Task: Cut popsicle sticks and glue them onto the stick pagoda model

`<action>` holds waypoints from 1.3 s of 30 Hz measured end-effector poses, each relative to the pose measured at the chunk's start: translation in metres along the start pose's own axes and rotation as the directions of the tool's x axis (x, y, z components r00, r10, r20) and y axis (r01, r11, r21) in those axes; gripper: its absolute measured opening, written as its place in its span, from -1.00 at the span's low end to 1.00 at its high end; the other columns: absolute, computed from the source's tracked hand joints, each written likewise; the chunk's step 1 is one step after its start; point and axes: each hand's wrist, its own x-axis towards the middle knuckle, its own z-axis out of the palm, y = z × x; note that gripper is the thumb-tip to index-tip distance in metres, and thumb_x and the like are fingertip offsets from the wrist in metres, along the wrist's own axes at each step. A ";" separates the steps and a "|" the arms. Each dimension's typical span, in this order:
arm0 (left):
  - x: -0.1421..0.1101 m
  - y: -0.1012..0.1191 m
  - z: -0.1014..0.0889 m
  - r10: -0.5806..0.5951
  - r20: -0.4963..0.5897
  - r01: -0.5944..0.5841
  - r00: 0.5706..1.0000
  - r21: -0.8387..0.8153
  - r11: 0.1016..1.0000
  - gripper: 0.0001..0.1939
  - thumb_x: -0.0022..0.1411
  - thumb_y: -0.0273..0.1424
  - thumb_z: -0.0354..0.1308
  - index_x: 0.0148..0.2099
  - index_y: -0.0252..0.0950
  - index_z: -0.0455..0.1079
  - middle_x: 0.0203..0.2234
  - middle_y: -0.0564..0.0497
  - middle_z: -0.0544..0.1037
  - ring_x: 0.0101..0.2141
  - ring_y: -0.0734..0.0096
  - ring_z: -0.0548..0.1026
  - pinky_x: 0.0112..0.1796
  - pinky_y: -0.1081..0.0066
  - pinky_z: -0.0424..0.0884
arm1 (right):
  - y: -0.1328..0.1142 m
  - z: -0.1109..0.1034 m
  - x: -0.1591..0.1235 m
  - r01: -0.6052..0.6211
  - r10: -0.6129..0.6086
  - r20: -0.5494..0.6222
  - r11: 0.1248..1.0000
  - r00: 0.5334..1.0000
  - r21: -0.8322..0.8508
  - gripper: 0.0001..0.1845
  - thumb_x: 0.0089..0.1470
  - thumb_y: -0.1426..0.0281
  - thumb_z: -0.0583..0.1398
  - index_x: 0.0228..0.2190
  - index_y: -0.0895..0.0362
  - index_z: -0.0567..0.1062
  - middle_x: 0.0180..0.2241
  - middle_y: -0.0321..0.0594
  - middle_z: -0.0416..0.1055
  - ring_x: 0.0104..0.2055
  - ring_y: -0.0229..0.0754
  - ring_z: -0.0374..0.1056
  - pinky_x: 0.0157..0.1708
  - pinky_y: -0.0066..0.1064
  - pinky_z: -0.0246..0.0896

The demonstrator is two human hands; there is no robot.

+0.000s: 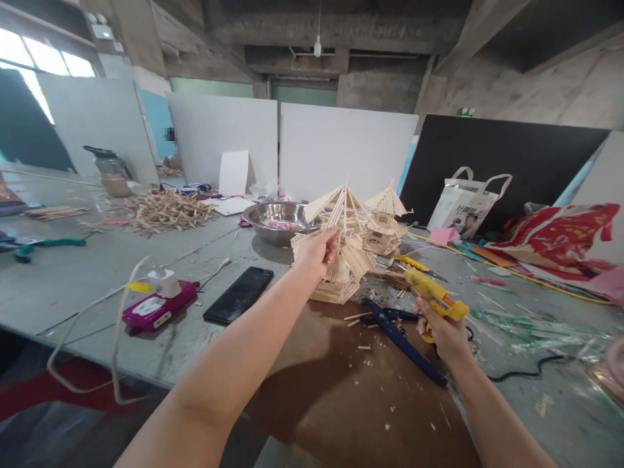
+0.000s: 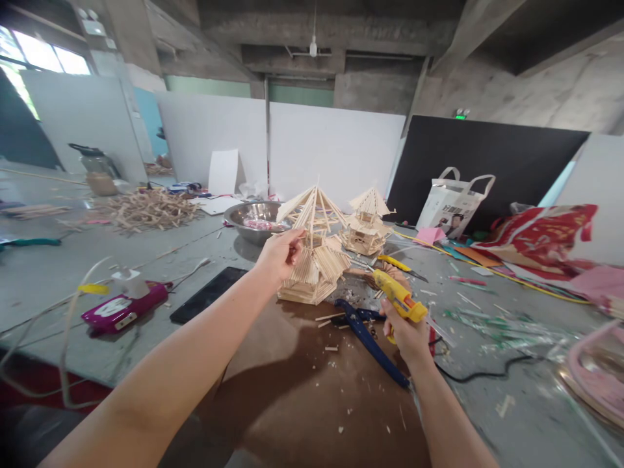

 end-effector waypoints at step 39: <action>-0.018 0.002 -0.015 0.033 -0.173 -0.016 0.984 0.096 0.995 -0.75 -0.04 -0.23 -0.03 -0.59 -0.30 0.17 -0.80 0.15 0.21 -0.81 0.65 0.09 -0.75 0.55 -0.05 | 0.001 0.000 0.000 -0.012 0.012 0.015 1.000 1.000 0.002 -0.65 -0.33 0.16 0.22 -0.59 0.18 0.29 -0.70 -0.36 0.29 -0.83 -0.42 0.06 -0.85 -0.55 -0.05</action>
